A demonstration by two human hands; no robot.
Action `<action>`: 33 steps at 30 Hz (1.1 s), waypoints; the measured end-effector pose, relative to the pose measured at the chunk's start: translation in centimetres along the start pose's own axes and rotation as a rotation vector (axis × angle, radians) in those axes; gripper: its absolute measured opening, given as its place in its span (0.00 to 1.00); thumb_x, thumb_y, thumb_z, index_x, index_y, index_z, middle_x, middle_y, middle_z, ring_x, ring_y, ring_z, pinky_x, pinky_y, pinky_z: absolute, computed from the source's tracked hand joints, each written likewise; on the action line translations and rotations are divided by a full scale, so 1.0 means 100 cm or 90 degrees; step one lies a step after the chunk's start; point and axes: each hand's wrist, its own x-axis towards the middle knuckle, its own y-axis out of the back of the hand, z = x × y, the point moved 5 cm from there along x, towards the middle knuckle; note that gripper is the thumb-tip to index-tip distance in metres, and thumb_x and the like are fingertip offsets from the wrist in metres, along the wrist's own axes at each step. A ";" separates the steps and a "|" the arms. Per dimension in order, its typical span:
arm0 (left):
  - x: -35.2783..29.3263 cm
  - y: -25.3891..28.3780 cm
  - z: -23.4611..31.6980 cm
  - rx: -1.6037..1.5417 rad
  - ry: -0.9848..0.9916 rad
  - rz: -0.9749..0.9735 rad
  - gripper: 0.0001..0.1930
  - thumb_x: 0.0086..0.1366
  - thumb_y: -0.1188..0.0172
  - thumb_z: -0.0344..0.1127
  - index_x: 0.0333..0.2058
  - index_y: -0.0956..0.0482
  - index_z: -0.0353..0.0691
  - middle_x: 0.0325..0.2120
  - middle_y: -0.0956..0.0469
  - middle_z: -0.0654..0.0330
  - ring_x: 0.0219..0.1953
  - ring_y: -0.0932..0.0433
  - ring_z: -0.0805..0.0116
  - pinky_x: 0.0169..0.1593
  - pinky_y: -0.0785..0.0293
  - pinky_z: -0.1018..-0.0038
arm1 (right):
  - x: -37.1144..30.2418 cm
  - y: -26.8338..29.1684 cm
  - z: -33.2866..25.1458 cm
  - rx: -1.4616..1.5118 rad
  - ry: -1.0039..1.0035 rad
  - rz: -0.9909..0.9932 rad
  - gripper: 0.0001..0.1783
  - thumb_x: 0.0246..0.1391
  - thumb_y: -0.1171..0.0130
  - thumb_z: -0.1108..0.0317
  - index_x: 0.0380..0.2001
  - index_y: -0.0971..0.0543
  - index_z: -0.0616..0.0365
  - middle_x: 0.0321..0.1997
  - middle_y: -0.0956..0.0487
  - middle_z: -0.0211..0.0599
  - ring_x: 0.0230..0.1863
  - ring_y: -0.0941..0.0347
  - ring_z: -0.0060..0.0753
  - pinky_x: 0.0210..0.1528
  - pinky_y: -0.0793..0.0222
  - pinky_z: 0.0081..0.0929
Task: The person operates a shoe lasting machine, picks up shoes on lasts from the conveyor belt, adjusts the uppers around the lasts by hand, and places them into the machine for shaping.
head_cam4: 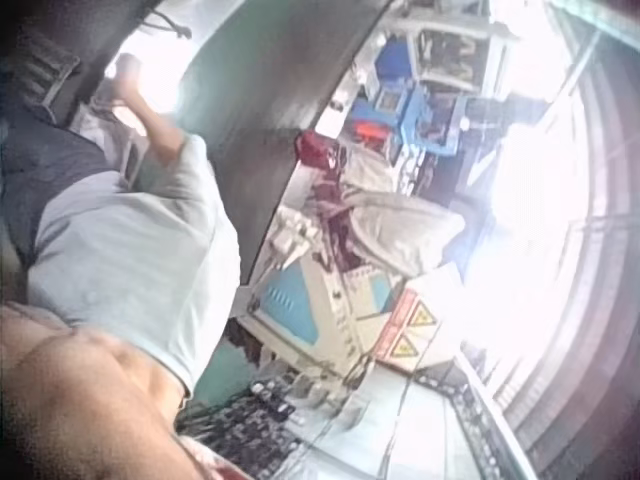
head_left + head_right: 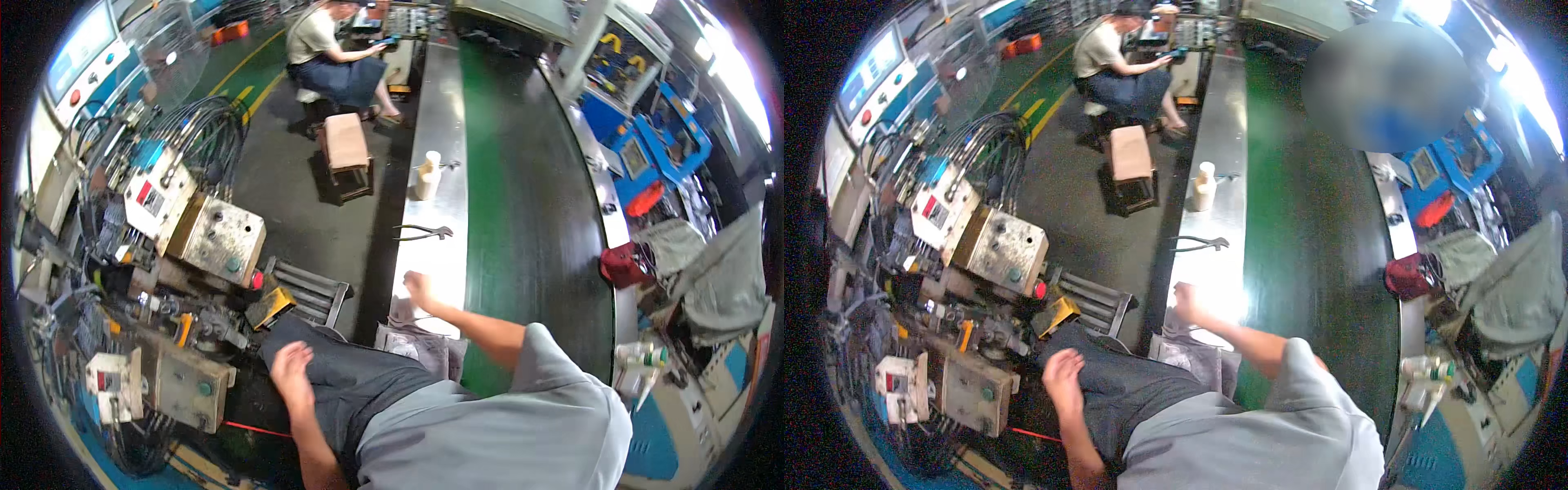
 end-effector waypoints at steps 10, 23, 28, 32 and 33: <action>-0.035 -0.132 -0.053 0.426 -0.226 -0.268 0.13 0.63 0.45 0.19 0.44 0.17 0.32 0.42 0.18 0.44 0.47 0.19 0.44 0.53 0.23 0.59 | -0.312 0.128 0.265 -0.091 -0.811 -0.155 0.59 0.48 0.23 0.42 0.70 0.46 0.59 0.65 0.30 0.59 0.64 0.28 0.60 0.55 0.21 0.56; -0.034 -0.080 -0.074 0.397 -0.095 -0.195 0.16 0.64 0.50 0.14 0.46 0.18 0.28 0.42 0.18 0.47 0.44 0.15 0.56 0.52 0.20 0.67 | -0.305 0.081 0.135 -0.232 -0.850 -0.390 0.81 0.49 0.43 0.18 0.74 0.82 0.63 0.80 0.62 0.72 0.82 0.65 0.68 0.80 0.68 0.62; -0.029 -0.088 -0.075 0.283 -0.023 -0.181 0.18 0.65 0.54 0.13 0.47 0.19 0.28 0.44 0.18 0.49 0.46 0.15 0.59 0.54 0.20 0.69 | -0.317 0.067 0.167 -0.197 -0.854 -0.349 0.84 0.45 0.34 0.22 0.74 0.80 0.61 0.79 0.66 0.76 0.80 0.64 0.74 0.78 0.60 0.67; -0.026 -0.101 -0.075 0.298 -0.030 -0.207 0.17 0.65 0.55 0.13 0.46 0.19 0.27 0.44 0.18 0.49 0.47 0.15 0.58 0.53 0.19 0.70 | -0.318 0.071 0.170 -0.150 -0.895 -0.326 0.84 0.43 0.31 0.23 0.76 0.78 0.55 0.79 0.73 0.75 0.79 0.68 0.79 0.76 0.58 0.71; -0.026 -0.101 -0.076 0.298 -0.027 -0.205 0.17 0.66 0.54 0.13 0.46 0.19 0.27 0.44 0.18 0.49 0.47 0.15 0.58 0.53 0.19 0.70 | -0.318 0.072 0.169 -0.149 -0.896 -0.326 0.84 0.43 0.31 0.23 0.76 0.78 0.55 0.79 0.73 0.75 0.79 0.68 0.79 0.76 0.58 0.71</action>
